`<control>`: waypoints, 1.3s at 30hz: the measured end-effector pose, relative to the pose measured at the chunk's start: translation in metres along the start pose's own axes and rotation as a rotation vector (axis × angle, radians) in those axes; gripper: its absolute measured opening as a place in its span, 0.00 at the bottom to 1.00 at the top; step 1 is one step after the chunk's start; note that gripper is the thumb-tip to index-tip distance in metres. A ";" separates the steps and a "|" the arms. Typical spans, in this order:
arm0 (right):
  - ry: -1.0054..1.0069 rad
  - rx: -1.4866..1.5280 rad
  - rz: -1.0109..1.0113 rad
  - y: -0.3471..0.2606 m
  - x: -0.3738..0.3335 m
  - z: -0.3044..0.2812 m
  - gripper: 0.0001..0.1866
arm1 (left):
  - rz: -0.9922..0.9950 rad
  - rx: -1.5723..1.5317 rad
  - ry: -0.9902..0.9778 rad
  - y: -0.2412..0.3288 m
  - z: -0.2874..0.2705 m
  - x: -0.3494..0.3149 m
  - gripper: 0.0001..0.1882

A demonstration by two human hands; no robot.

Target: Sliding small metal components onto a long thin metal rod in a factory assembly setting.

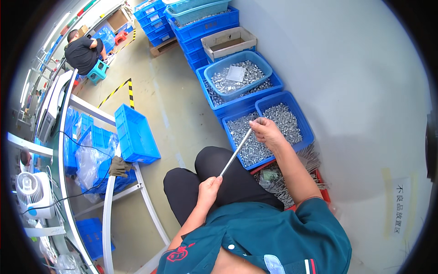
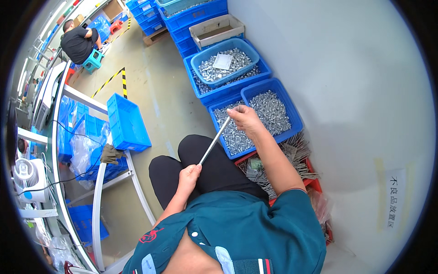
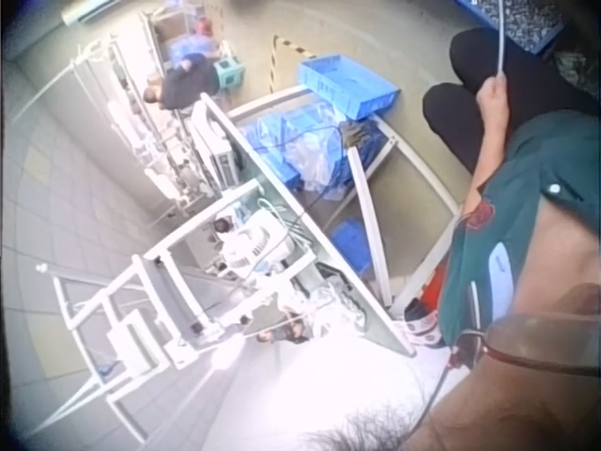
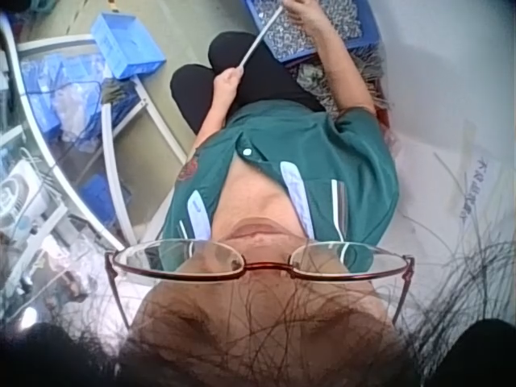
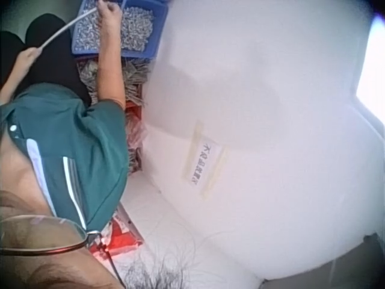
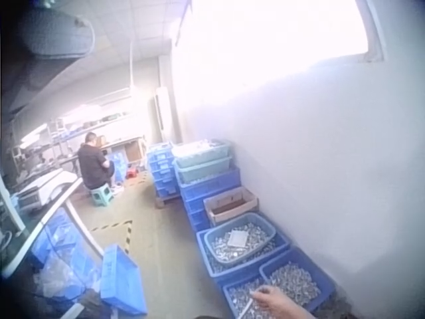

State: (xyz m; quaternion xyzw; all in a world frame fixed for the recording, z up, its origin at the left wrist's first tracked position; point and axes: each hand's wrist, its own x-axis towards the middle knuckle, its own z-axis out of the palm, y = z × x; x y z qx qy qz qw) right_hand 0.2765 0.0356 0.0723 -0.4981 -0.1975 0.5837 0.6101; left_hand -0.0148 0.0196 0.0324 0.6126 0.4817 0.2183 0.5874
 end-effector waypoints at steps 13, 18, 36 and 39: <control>-0.066 0.277 0.125 0.045 -0.023 -0.027 0.17 | -0.468 -0.399 -0.349 0.055 0.020 0.027 0.20; -0.070 0.216 0.305 0.080 -0.060 0.002 0.18 | -0.584 -0.511 -0.506 0.072 0.059 0.066 0.17; 0.521 0.379 0.356 0.104 0.006 -0.038 0.13 | -0.867 -0.508 -0.441 0.031 0.153 0.135 0.18; 0.559 0.360 0.320 0.116 0.022 -0.047 0.13 | -0.868 -0.500 -0.432 0.032 0.156 0.142 0.18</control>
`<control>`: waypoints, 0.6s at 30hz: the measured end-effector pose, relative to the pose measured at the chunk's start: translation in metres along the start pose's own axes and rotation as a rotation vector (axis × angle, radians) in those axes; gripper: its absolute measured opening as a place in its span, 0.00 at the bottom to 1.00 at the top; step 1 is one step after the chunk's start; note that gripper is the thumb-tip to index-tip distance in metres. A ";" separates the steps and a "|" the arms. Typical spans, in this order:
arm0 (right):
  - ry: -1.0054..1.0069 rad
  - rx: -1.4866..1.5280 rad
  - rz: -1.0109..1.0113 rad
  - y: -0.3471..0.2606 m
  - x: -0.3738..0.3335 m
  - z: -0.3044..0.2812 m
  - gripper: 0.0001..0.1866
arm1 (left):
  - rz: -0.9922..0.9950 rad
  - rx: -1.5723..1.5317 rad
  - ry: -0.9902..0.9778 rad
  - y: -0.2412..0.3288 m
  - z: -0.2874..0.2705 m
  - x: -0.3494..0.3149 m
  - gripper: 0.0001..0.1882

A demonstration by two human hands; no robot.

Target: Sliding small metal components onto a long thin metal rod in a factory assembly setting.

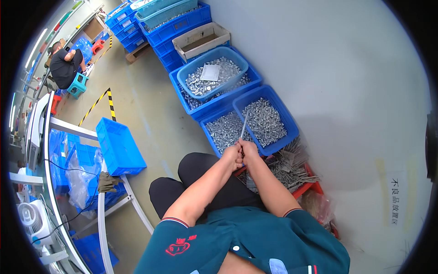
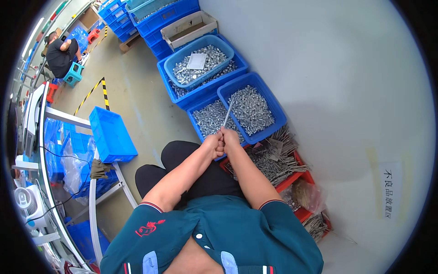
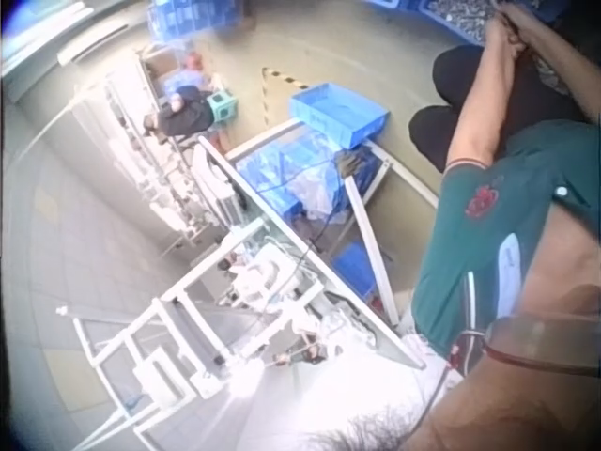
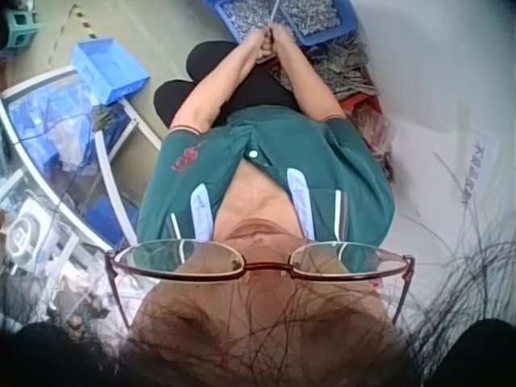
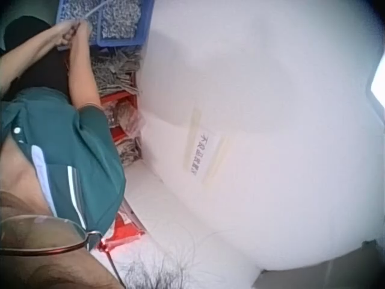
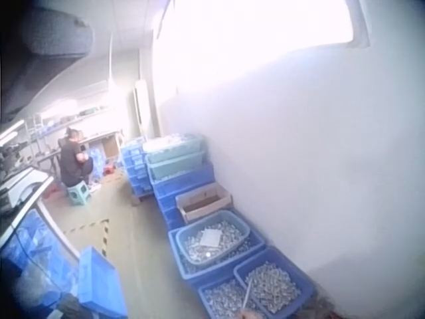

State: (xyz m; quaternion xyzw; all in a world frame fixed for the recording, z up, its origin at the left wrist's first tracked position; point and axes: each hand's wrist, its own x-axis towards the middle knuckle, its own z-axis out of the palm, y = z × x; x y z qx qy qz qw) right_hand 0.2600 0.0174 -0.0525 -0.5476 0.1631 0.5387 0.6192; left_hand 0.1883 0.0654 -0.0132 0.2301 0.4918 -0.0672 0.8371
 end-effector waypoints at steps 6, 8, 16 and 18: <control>0.182 -0.193 -0.056 -0.035 0.037 -0.023 0.15 | -0.071 -0.029 -0.034 -0.035 0.010 -0.013 0.17; 0.122 -0.155 -0.039 -0.036 0.043 -0.020 0.16 | -0.072 -0.077 -0.018 -0.032 0.003 -0.022 0.17; -0.039 0.046 0.014 -0.119 0.071 -0.028 0.18 | 0.046 -0.045 -0.255 -0.035 -0.028 -0.124 0.16; 0.032 0.121 0.073 -0.123 0.073 -0.028 0.18 | 0.111 0.063 -0.249 -0.028 -0.048 -0.138 0.16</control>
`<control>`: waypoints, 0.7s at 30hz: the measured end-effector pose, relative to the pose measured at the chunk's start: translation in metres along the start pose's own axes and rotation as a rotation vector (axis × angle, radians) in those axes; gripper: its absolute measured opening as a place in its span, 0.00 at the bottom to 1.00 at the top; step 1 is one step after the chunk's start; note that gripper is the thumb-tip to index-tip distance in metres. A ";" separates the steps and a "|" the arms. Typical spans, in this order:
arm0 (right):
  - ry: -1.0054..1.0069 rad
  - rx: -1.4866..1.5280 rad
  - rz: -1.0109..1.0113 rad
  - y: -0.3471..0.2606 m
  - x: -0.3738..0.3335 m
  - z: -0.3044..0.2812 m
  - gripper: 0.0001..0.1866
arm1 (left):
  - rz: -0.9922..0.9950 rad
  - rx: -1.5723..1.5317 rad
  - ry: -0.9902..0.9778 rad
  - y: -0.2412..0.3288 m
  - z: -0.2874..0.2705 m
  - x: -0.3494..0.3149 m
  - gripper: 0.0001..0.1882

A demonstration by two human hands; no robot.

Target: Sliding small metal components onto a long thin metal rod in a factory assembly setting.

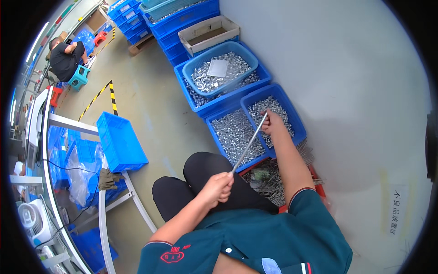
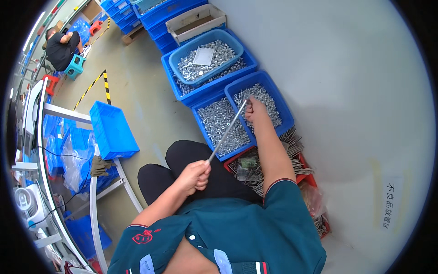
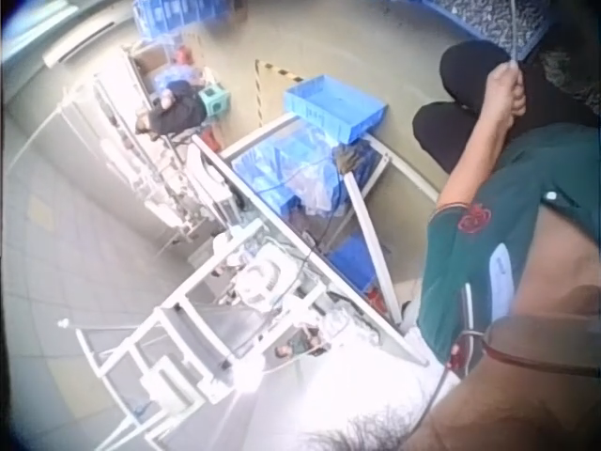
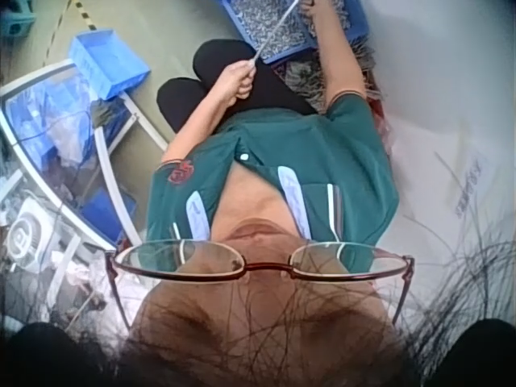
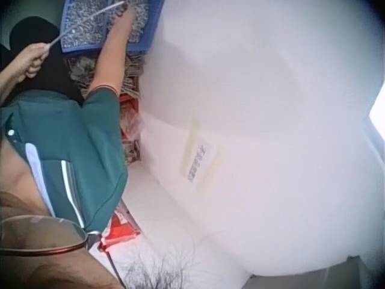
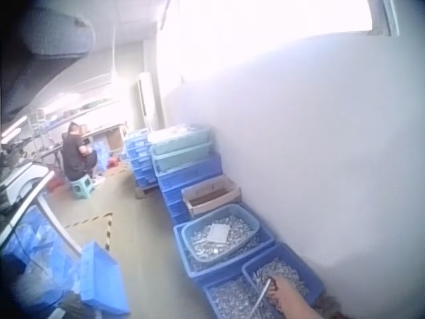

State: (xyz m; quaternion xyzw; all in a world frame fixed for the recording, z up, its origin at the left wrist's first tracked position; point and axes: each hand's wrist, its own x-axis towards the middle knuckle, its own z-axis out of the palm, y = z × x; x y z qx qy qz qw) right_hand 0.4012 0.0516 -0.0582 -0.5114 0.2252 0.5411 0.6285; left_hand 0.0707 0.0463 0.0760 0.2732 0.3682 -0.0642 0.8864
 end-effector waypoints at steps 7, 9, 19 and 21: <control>-0.413 -0.378 -0.069 0.080 -0.026 0.031 0.08 | 0.299 0.240 0.362 -0.006 -0.048 -0.039 0.18; -0.153 -0.797 -0.201 0.102 0.000 0.010 0.12 | 0.353 0.253 0.366 -0.012 -0.047 -0.032 0.18; -0.140 -2.033 -1.008 0.166 -0.011 0.018 0.31 | 0.402 0.118 0.364 -0.020 -0.062 -0.037 0.17; -0.217 -2.138 -1.167 0.176 0.002 0.020 0.30 | 0.400 0.126 0.368 -0.020 -0.061 -0.036 0.17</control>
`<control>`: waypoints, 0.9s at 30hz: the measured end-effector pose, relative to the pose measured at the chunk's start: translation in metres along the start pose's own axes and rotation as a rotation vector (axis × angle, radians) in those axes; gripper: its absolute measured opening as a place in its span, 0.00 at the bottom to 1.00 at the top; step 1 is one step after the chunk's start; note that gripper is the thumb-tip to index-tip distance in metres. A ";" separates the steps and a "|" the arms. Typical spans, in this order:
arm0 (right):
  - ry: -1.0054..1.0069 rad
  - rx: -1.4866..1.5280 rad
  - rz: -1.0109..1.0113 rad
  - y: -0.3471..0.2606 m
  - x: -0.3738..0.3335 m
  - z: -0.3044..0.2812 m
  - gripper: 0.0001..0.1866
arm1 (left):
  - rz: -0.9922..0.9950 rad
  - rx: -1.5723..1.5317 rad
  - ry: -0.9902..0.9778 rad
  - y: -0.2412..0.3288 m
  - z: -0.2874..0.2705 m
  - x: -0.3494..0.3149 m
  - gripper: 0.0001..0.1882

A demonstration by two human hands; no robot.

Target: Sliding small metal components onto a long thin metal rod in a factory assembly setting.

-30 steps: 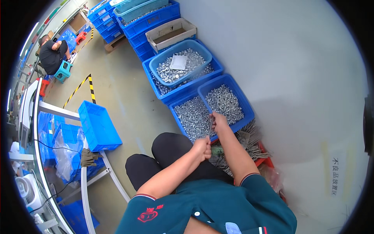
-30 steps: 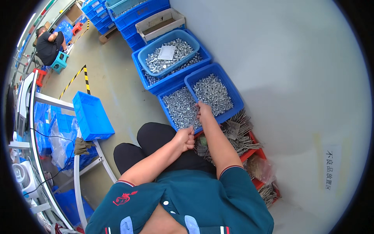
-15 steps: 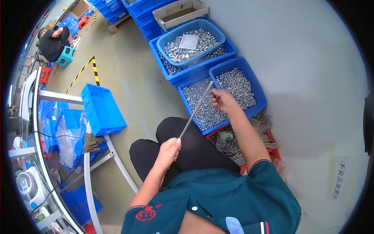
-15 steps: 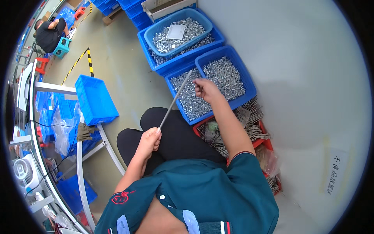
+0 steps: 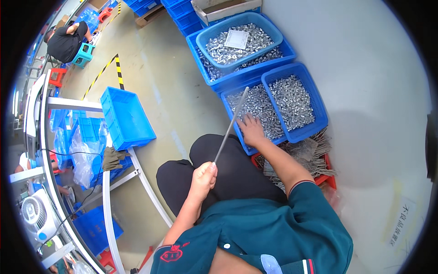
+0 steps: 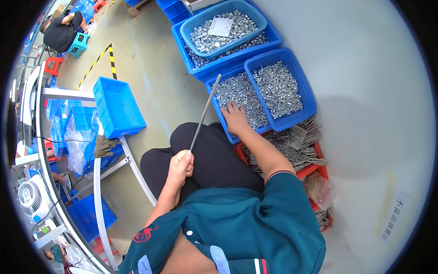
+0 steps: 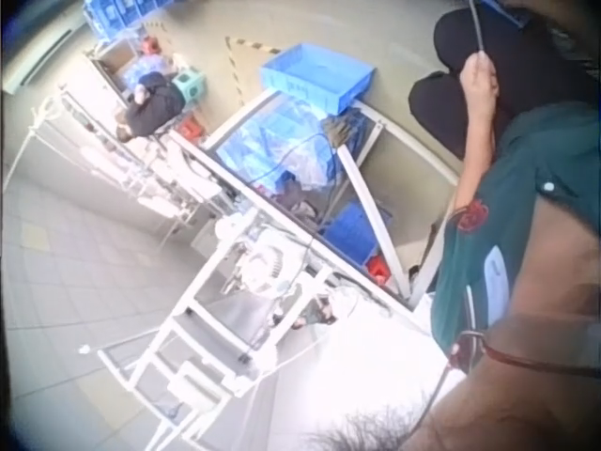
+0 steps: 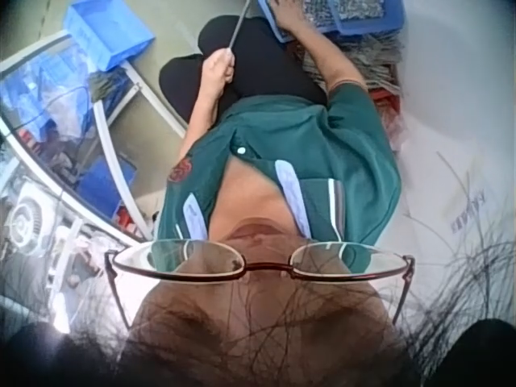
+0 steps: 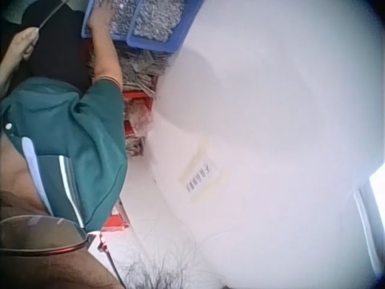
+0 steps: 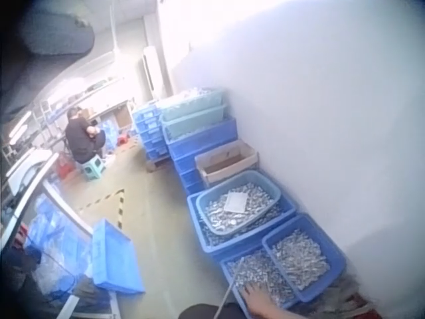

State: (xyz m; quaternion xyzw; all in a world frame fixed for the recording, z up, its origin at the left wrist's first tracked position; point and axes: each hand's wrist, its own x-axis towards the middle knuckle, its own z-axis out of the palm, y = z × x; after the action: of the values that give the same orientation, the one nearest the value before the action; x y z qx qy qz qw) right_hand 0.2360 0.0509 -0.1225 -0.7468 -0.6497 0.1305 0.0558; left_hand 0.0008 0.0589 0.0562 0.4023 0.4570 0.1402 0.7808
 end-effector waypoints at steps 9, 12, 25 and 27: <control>0.210 -0.137 -0.123 0.022 0.031 0.051 0.19 | -0.011 -0.026 0.023 -0.004 -0.003 -0.001 0.17; 0.284 -0.188 -0.159 0.033 0.042 0.052 0.15 | -0.017 -0.045 0.009 -0.003 -0.002 -0.001 0.17; 0.178 0.574 0.464 0.069 0.027 0.034 0.11 | 0.011 -0.041 -0.008 -0.002 0.005 0.004 0.17; -0.230 1.818 0.857 0.080 0.029 0.029 0.09 | 0.015 -0.033 -0.011 -0.003 0.005 0.005 0.17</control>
State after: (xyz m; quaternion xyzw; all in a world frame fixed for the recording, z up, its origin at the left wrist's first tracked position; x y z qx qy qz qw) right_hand 0.3084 0.0647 -0.1746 -0.5746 0.0174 0.6562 0.4889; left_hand 0.0072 0.0574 0.0527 0.3933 0.4475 0.1514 0.7887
